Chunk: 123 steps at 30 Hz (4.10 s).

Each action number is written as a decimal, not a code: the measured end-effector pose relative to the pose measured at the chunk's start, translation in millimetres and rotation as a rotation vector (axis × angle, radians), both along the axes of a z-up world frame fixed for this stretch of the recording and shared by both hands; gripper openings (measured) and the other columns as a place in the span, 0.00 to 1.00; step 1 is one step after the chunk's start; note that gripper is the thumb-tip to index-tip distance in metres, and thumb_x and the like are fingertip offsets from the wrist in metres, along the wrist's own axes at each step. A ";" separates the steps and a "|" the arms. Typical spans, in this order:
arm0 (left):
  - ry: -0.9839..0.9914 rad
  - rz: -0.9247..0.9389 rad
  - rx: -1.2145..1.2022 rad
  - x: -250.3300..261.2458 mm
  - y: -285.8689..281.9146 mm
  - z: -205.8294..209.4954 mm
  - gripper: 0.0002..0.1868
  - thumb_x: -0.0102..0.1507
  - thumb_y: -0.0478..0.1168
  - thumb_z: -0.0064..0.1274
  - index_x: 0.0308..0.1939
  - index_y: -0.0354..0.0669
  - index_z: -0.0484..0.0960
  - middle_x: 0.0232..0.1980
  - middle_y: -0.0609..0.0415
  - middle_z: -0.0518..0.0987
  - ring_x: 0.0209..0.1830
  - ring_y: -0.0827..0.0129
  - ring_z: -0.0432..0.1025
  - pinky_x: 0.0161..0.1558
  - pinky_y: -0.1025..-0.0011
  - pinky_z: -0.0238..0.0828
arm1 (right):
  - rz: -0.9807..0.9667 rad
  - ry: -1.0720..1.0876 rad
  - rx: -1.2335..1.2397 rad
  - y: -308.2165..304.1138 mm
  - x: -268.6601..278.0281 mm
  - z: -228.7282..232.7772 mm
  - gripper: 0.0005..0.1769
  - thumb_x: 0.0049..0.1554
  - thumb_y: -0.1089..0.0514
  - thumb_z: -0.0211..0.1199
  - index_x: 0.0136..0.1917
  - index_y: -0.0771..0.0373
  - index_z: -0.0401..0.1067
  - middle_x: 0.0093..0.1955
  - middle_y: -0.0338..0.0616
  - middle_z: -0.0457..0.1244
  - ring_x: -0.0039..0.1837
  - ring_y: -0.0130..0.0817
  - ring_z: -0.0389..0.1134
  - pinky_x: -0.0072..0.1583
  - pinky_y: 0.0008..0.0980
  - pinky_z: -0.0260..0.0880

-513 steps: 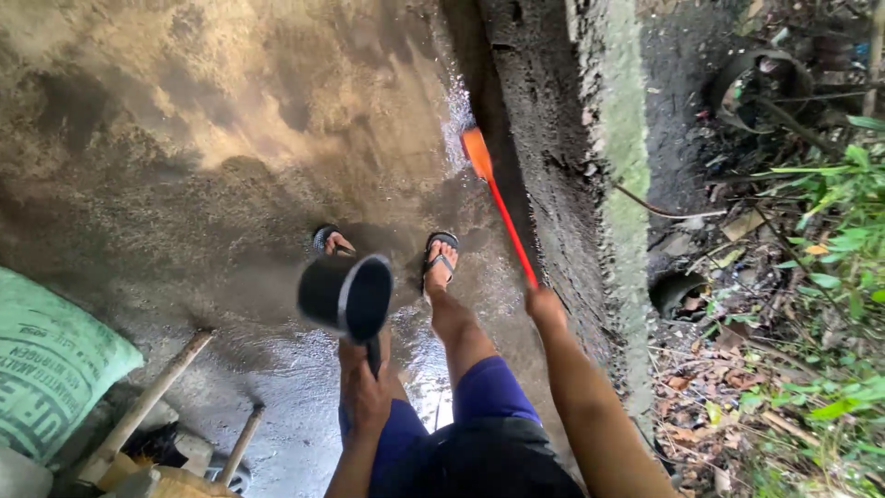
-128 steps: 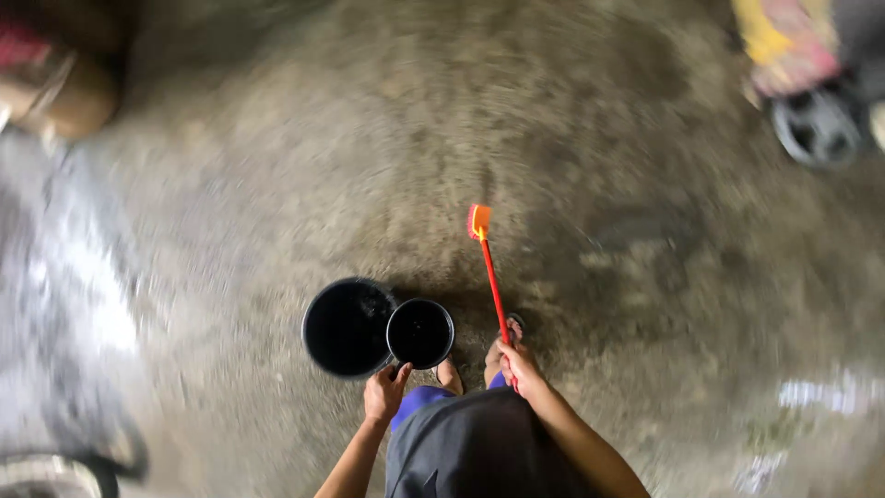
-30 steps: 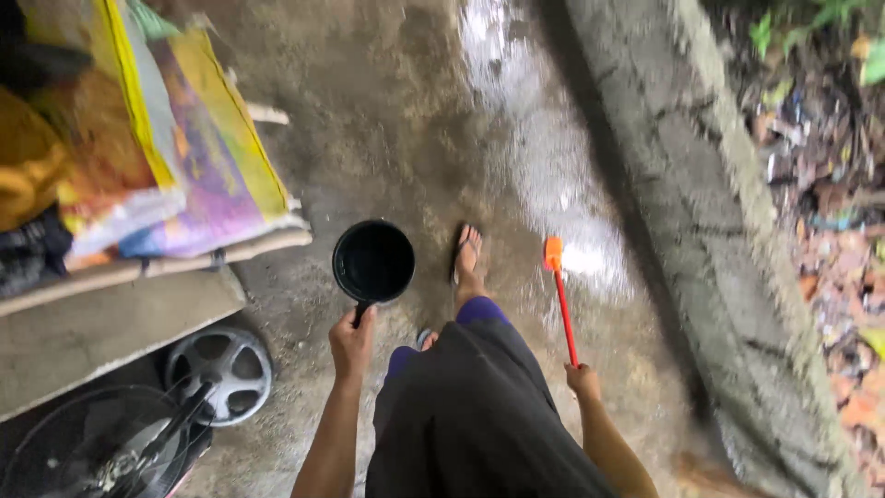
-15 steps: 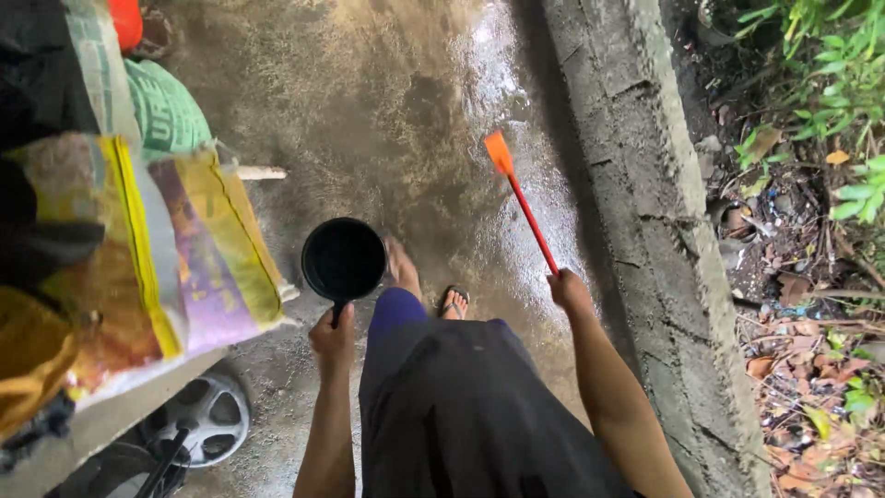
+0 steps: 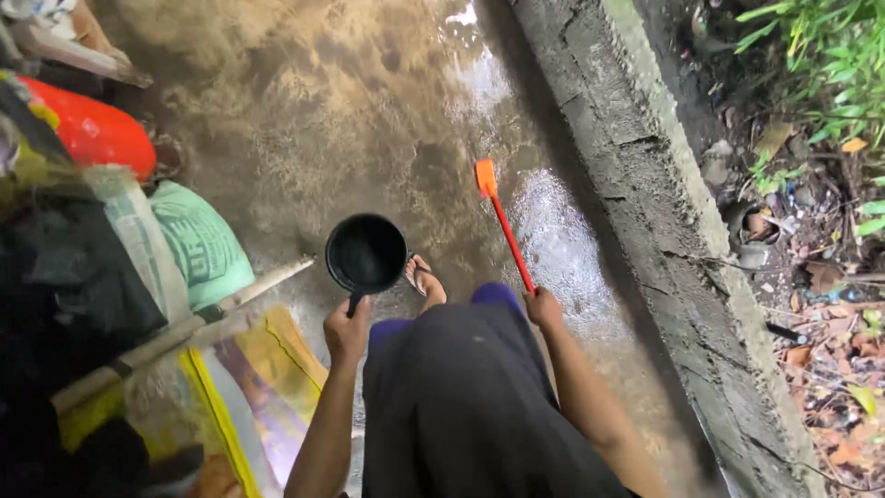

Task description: Scooping water from a bucket using a pot and ladle and pouring it along the base of a concrete wall.

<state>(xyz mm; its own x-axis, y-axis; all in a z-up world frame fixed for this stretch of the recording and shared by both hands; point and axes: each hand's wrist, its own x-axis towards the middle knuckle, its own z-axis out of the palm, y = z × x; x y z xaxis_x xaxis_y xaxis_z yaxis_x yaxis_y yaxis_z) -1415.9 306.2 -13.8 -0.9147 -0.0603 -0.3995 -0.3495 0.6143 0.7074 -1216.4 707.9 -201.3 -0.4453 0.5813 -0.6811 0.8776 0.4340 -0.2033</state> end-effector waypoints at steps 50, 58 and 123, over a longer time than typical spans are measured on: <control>-0.254 -0.279 0.005 -510.9 347.2 -242.1 0.12 0.65 0.44 0.58 0.47 0.39 0.86 0.36 0.49 0.85 0.34 0.72 0.79 0.40 0.69 0.74 | -0.242 -0.663 -0.041 302.9 -424.8 -163.3 0.33 0.67 0.30 0.39 0.64 0.53 0.73 0.60 0.61 0.69 0.65 0.63 0.69 0.65 0.57 0.67; -0.288 0.003 0.119 -464.3 397.7 -288.6 0.15 0.66 0.36 0.59 0.54 0.32 0.85 0.44 0.59 0.84 0.41 0.82 0.73 0.44 0.78 0.71 | -0.093 -0.378 -0.115 405.5 -614.6 -246.5 0.31 0.68 0.37 0.39 0.62 0.63 0.70 0.59 0.65 0.67 0.63 0.63 0.67 0.64 0.56 0.66; -0.231 -0.046 0.062 -541.1 387.3 -317.7 0.13 0.63 0.38 0.61 0.50 0.37 0.85 0.38 0.54 0.86 0.35 0.76 0.78 0.39 0.73 0.75 | 0.031 -0.573 -0.190 284.0 -418.0 -255.9 0.29 0.65 0.37 0.37 0.64 0.56 0.66 0.59 0.63 0.66 0.61 0.64 0.68 0.62 0.60 0.66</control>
<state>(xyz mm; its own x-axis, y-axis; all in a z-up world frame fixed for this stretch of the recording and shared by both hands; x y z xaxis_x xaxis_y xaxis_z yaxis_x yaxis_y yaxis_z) -1956.9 693.6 -331.5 -0.7997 0.0109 -0.6003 -0.4791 0.5911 0.6489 -1634.4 991.8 -457.2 0.0081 0.4186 -0.9081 0.8580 0.4635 0.2213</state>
